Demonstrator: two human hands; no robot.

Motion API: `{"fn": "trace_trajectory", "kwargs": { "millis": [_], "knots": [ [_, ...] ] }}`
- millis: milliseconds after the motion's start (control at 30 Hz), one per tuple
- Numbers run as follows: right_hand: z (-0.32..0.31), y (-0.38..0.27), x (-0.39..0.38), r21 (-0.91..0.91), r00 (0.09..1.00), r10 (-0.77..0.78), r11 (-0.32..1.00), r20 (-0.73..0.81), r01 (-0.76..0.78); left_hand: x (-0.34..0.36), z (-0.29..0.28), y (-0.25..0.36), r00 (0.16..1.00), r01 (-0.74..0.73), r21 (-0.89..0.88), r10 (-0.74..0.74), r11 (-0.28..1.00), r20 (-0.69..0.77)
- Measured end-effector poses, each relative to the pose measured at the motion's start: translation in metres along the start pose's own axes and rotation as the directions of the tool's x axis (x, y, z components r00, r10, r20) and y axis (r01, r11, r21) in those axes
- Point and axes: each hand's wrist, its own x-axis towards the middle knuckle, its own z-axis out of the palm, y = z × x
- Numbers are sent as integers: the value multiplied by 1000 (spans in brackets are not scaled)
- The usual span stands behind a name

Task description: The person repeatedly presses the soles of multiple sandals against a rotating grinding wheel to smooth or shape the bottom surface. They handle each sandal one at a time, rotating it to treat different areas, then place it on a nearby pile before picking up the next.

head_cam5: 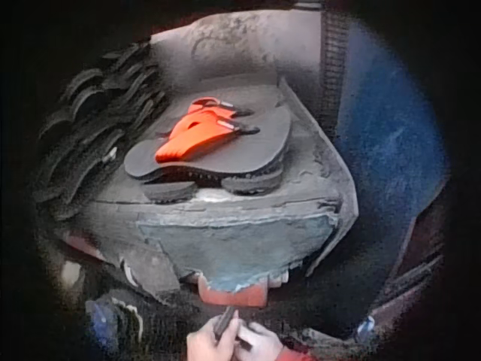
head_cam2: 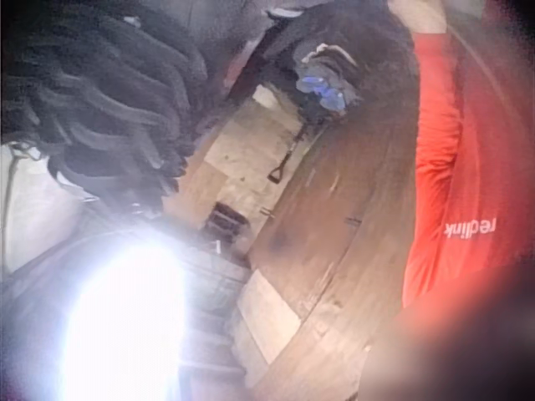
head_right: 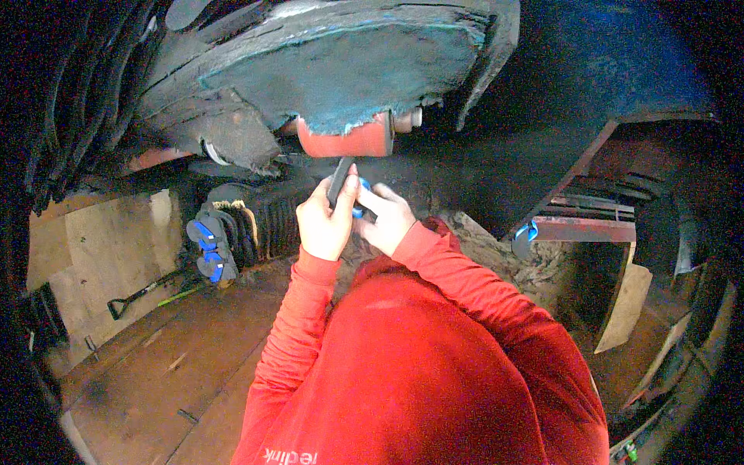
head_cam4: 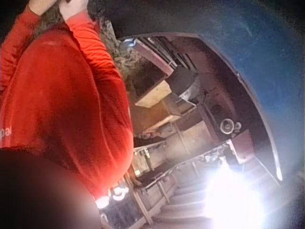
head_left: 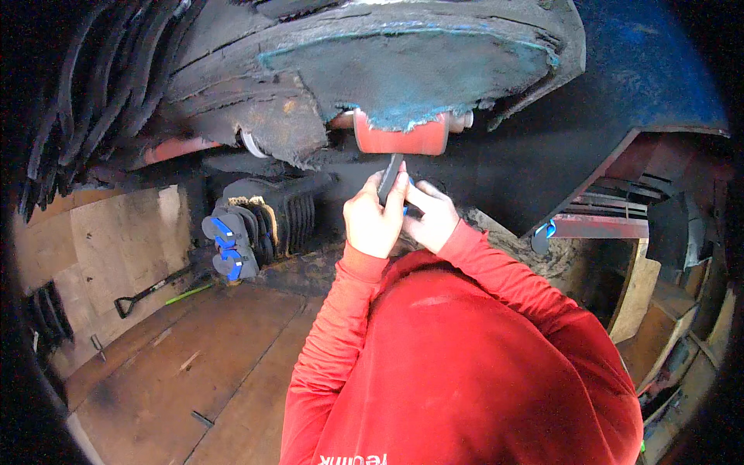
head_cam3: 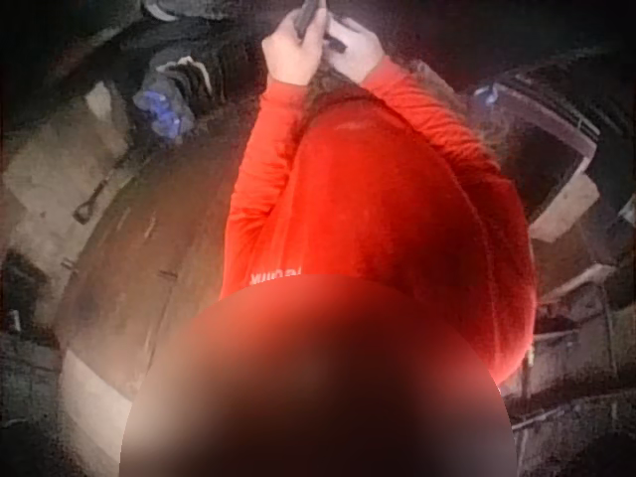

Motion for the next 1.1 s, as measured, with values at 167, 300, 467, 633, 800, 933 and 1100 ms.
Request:
{"fn": "trace_trajectory", "kwargs": {
  "millis": [167, 300, 467, 633, 800, 933, 1100],
  "knots": [
    [-5, -7, 2, 764, 961, 37, 599, 273, -240, 9, -13, 20, 997, -76, 442, 63, 894, 44],
    [-14, 0, 13, 820, 929, 105, 442, 355, -363, 26, 2, 17, 996, -71, 608, 23, 791, 86],
    [-20, 11, 15, 455, 996, -49, 890, 80, 7, 12, 17, 4, 1000, 4, 211, -1, 978, -12],
    [-8, 18, 17, -278, 874, -396, 905, -281, 321, -8, 13, 1, 995, 98, -549, -84, 830, 49],
    [15, 17, 20, 974, 963, 268, 226, -34, -29, 1, 2, 11, 992, -109, -71, 104, 992, -70],
    [14, 16, 15, -109, 851, -430, 902, -301, 417, 7, -10, 21, 981, -175, 268, 192, 947, -40],
    [8, 6, 9, 141, 949, -233, 954, -212, 266, 18, -12, 26, 995, -100, 372, 83, 923, 62]
  ]
}}
